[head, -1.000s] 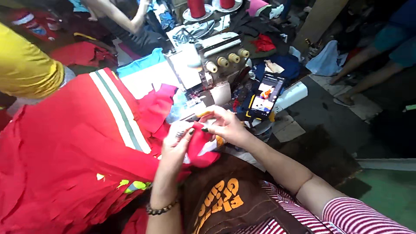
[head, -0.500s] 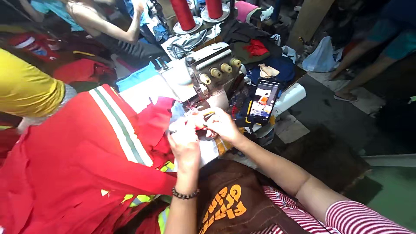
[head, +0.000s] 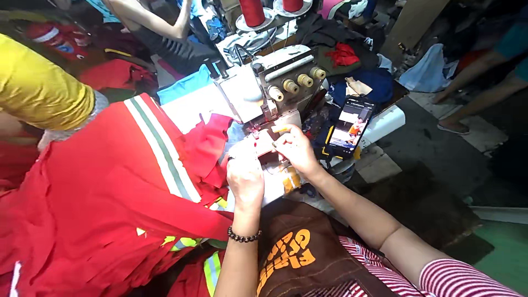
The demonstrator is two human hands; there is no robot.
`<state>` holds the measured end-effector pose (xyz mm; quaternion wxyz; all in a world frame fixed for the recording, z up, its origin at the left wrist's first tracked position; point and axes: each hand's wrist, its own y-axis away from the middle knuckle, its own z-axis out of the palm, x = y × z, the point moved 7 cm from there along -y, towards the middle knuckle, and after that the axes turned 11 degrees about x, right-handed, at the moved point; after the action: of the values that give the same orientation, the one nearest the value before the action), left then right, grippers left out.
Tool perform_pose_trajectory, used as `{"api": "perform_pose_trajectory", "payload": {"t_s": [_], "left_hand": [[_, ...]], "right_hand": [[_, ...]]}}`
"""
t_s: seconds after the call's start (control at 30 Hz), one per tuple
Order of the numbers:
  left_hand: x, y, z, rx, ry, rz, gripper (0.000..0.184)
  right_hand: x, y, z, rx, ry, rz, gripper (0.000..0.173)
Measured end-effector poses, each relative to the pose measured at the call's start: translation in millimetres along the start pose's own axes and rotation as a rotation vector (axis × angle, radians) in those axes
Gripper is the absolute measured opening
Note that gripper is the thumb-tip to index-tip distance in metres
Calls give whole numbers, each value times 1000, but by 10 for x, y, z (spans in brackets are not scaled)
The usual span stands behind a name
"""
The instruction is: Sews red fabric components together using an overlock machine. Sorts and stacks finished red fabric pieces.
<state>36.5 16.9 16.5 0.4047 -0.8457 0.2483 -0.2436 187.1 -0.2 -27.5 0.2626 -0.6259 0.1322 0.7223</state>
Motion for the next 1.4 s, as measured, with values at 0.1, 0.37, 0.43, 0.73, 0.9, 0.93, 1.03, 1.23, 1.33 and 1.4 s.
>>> {"api": "perform_pose_trajectory", "payload": {"t_s": [0.1,0.37,0.43,0.73,0.9,0.93,1.03,1.23,1.33,1.4], "left_hand": [[-127,-116,86,-150,17,-132,24],[-608,-383,284,-460,-118,-282,35],[-775,-468,371,-456,-142,-260,35],[-821,-520,-54,-75,-62,-161,34],[-543,337,-886,40,66,-123,20],[-571,526,-985,21,74,-153,20],[-628,1058,-1183,-13,39,-207,20],[-488,1656,-1120,-61,-67,-131,20],[-608,1706,-969,-154,-213,-78,36],[-713,1694,-925,-158,-253,-69,33]], "right_hand": [[-49,-65,32,-4,99,-82,45],[110,24,-11,27,350,-96,43],[289,74,-96,25,381,-55,41],[653,137,-234,-7,295,50,35],[632,170,-235,-5,270,-19,34],[625,174,-235,-5,270,-22,33],[632,164,-243,-5,275,-7,32],[570,168,-264,21,266,11,34],[564,157,-269,25,240,7,34],[575,149,-269,9,224,24,34]]}}
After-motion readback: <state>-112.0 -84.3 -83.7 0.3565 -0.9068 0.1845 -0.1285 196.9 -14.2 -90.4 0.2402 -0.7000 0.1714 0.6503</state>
